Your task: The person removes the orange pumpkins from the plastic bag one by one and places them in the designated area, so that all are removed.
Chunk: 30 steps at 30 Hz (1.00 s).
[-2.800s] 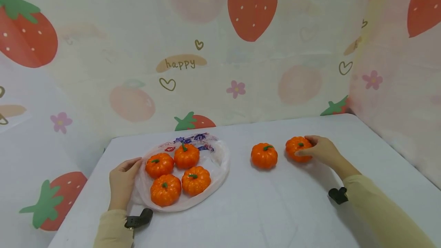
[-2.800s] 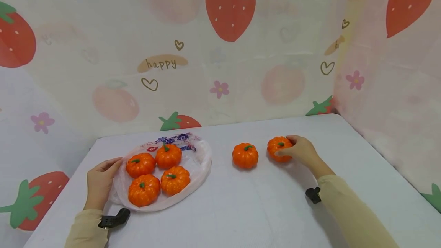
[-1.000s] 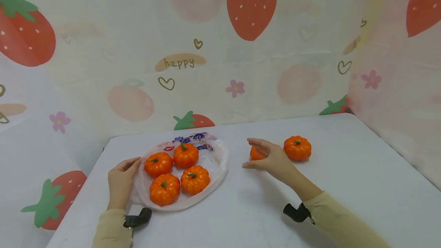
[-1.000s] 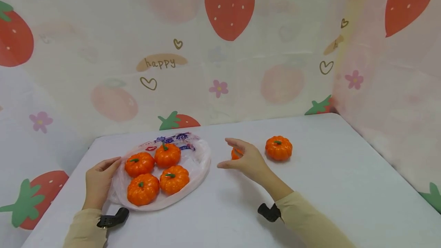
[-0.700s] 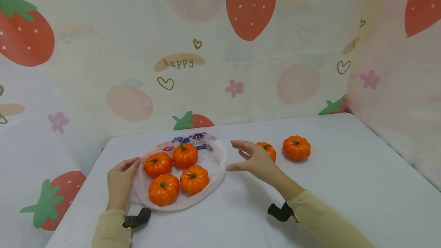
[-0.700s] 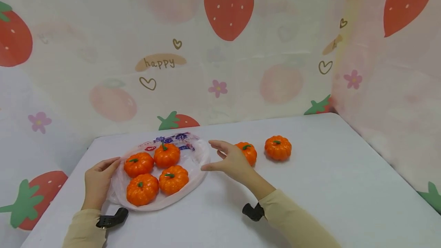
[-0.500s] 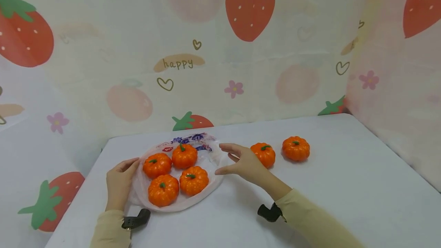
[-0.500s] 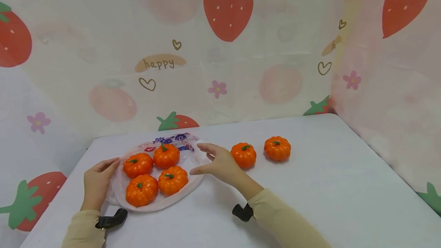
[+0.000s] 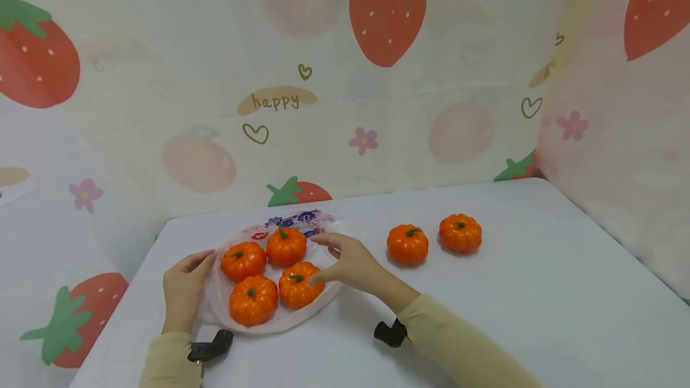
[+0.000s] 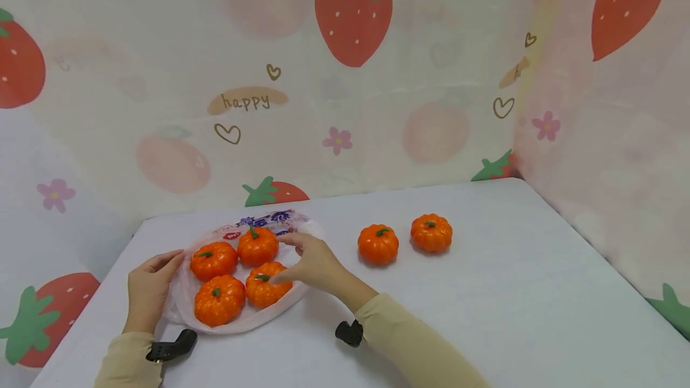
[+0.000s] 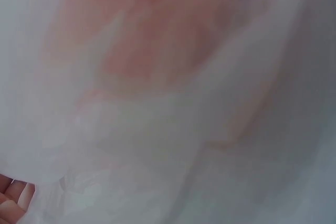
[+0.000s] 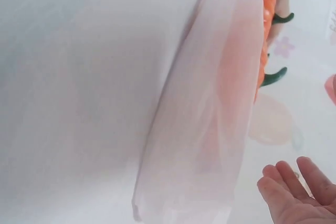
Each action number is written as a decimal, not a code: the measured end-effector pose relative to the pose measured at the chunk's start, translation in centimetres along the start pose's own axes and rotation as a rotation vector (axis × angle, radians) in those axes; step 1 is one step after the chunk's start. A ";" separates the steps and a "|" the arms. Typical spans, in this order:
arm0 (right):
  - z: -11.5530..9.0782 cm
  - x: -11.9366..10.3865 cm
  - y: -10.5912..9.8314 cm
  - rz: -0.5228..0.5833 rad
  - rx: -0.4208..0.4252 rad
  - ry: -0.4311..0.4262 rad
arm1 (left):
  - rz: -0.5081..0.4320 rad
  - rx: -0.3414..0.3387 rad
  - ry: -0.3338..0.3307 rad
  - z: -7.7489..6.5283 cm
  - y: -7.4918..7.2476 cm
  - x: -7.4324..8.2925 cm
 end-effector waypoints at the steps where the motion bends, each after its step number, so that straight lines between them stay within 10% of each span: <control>1: 0.1 0.0 0.3 -0.008 -0.004 0.004 | -0.001 0.003 -0.001 0.0 0.0 0.0; 30: 2.2 1.3 3.0 -0.290 -0.080 0.094 | 0.015 0.003 -0.015 0.2 0.2 -0.3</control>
Point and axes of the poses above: each hand's wrist, its own z-axis towards the middle knuckle, its own y-axis out of the palm, x = y × z, the point moved 2 cm from there along z, towards the middle knuckle, and after that the axes turned 2 degrees about z, right-handed, at the moved point
